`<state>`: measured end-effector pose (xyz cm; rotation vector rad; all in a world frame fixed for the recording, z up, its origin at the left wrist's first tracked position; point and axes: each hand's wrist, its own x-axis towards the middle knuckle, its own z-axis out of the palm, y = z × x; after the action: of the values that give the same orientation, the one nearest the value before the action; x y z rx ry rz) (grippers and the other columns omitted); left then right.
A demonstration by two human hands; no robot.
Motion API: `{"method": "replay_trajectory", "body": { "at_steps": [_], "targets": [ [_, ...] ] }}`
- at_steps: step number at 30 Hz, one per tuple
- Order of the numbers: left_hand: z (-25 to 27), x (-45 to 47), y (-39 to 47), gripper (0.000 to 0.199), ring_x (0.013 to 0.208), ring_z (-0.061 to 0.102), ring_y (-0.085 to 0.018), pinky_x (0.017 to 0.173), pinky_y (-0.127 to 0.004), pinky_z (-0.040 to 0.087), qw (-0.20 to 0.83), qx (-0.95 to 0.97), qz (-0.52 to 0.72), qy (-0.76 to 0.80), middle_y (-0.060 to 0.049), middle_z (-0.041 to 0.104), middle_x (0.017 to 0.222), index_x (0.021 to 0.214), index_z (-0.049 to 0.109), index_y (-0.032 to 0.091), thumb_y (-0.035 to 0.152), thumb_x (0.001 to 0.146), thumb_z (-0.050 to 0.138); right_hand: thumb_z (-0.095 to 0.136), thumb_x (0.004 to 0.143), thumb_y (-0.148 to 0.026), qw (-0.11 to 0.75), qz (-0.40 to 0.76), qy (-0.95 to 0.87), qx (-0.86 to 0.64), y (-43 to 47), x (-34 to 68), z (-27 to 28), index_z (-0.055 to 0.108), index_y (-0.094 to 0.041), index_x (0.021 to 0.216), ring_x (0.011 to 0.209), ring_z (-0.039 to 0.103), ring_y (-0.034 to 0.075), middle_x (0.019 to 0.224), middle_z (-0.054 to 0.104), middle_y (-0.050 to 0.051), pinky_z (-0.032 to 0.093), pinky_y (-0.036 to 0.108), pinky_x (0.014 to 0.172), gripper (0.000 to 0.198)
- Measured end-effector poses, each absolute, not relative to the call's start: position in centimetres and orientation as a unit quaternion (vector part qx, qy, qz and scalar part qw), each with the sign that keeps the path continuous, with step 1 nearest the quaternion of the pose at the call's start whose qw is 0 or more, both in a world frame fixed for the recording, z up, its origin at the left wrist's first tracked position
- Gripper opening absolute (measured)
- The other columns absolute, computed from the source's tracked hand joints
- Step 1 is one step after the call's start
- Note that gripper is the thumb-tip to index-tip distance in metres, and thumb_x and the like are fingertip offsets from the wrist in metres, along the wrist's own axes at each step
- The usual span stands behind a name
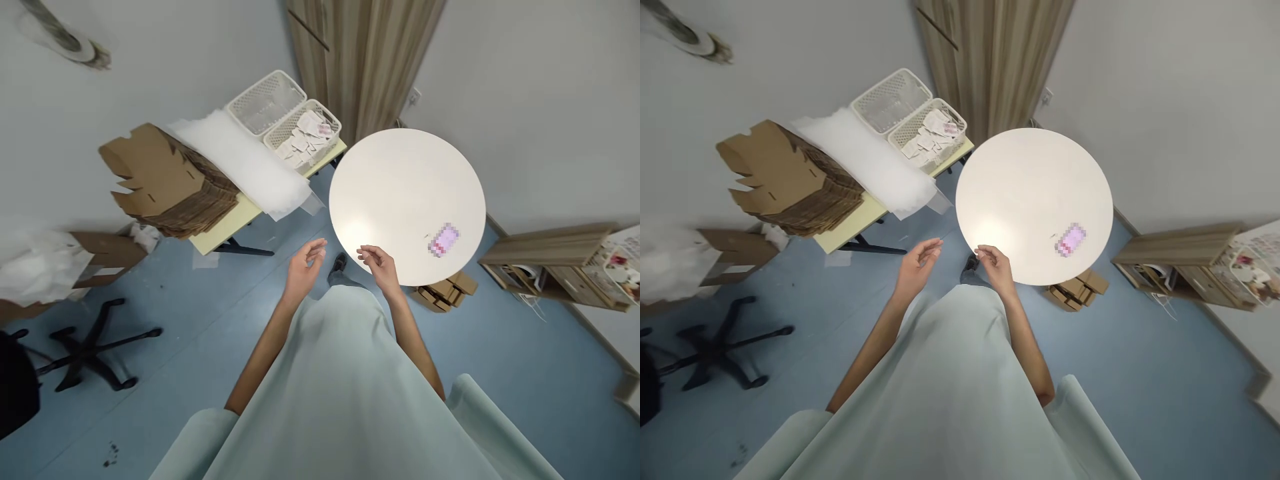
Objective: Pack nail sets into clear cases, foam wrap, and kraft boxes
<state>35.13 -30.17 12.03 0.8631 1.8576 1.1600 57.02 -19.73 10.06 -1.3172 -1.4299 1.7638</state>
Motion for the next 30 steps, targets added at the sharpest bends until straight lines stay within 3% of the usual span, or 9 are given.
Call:
{"method": "replay_trajectory", "body": {
  "at_steps": [10, 18, 24, 30],
  "targets": [
    [12.2, 23.2, -23.6, 0.047, 0.135, 0.078, -0.032, 0.123, -0.050, 0.061, 0.350, 0.297, 0.452, 0.765, -0.015, 0.080, 0.146, 0.137, 0.073, 0.022, 0.053, 0.104, 0.067, 0.077, 0.099, -0.068, 0.247, 0.664, -0.536, -0.459, -11.5, 46.7, 10.4, 0.081, -0.029, 0.121, 0.115, 0.082, 0.031, 0.127, 0.087, 0.010, 0.065, 0.052, 0.110, 0.044],
    [9.2, 15.4, -16.5, 0.045, 0.132, 0.079, -0.032, 0.122, -0.051, 0.061, 0.393, 0.312, 0.432, 0.750, -0.017, 0.081, 0.145, 0.134, 0.073, 0.020, 0.047, 0.099, 0.069, 0.076, 0.101, -0.069, 0.251, 0.630, -0.530, -0.509, -8.9, 43.2, 11.7, 0.083, -0.029, 0.122, 0.116, 0.082, 0.031, 0.128, 0.087, 0.010, 0.065, 0.051, 0.110, 0.045],
    [6.0, 8.7, -8.3, 0.035, 0.130, 0.079, -0.030, 0.119, -0.046, 0.062, 0.416, 0.362, 0.356, 0.755, -0.014, 0.082, 0.141, 0.129, 0.075, 0.020, 0.032, 0.097, 0.066, 0.077, 0.100, -0.065, 0.300, 0.592, -0.469, -0.583, -8.9, 39.6, 12.9, 0.081, -0.028, 0.123, 0.118, 0.083, 0.031, 0.129, 0.087, 0.011, 0.064, 0.052, 0.111, 0.044],
    [3.5, 4.1, -0.2, 0.034, 0.123, 0.081, -0.029, 0.118, -0.043, 0.059, 0.415, 0.425, 0.230, 0.771, -0.012, 0.081, 0.144, 0.133, 0.074, 0.021, 0.031, 0.102, 0.064, 0.078, 0.099, -0.065, 0.337, 0.553, -0.401, -0.648, -10.1, 35.0, 13.7, 0.081, -0.025, 0.123, 0.119, 0.083, 0.032, 0.130, 0.087, 0.013, 0.064, 0.054, 0.112, 0.047]
  ]
}}
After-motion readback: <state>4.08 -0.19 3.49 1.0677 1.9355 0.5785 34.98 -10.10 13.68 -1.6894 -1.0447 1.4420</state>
